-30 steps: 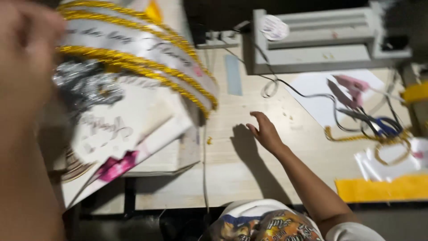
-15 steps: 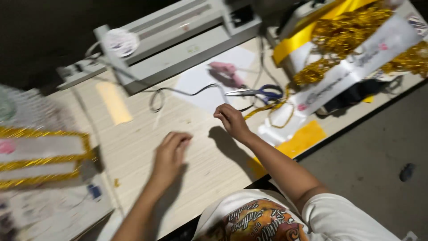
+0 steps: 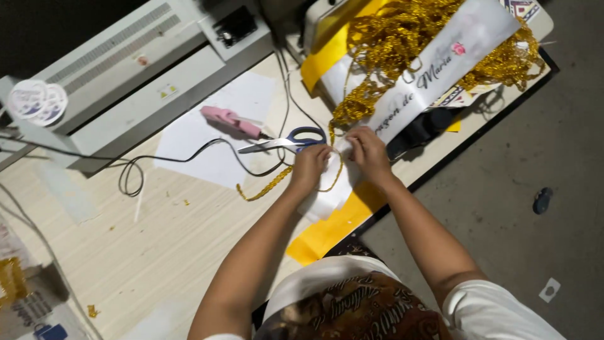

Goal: The person decorates white sashes with gold glitter trim. They use a hot glue gun to apply adhesive to the sashes and then press the trim onto the glued areas. The person handles multiple sashes, including ones with text like 'Reyna de las Flores' and 'Corazon de Maria'.

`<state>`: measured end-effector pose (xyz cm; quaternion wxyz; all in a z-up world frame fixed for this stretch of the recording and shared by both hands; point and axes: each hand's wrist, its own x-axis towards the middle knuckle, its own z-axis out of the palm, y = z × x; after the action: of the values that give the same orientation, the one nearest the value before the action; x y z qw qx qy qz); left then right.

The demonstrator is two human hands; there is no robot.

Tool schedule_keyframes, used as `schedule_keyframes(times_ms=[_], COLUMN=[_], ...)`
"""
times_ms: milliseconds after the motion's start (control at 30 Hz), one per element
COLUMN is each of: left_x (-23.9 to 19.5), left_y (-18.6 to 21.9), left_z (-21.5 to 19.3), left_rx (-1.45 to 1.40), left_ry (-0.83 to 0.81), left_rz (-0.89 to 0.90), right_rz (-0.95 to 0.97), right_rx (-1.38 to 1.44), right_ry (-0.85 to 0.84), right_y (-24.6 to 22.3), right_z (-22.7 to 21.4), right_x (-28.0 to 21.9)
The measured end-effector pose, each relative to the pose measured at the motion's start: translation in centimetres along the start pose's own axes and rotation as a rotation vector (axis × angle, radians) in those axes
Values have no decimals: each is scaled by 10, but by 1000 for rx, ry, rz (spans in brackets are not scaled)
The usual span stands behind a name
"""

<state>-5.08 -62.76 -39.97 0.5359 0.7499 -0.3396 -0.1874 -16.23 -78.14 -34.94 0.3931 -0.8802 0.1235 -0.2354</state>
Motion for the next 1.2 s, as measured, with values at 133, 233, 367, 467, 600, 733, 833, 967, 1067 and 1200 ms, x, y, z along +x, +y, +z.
schedule_keyframes(times_ms=[133,233,367,467,600,733,833,967,1067,1200], left_x=[27,41,50,53,48,47,43,32,21,5], left_y=[7,-6,-16,-10,13,36,42,43,53,53], left_z=[48,72,86,81,70,56,51,50,48,50], left_rx=[86,131,174,158,142,48,40,100,131,236], left_ry=[-44,-51,-76,-98,-28,-11,-12,17,-34,-84], left_rz=[18,14,-38,-85,-8,-29,-53,43,45,81], right_rz=[26,67,258,276,284,291,285,291,303,309], right_rx=[-149,-232,-85,-80,-83,-88,-111,-145,-120,-93], right_ry=[158,282,388,403,414,417,416,403,401,386], right_y=[22,29,36,42,38,37,32,30,31,29], right_z=[-21,-21,-14,-9,-9,-9,-7,-5,-5,-6], right_x=[-21,-40,-55,-54,-50,-49,-51,-54,-53,-53])
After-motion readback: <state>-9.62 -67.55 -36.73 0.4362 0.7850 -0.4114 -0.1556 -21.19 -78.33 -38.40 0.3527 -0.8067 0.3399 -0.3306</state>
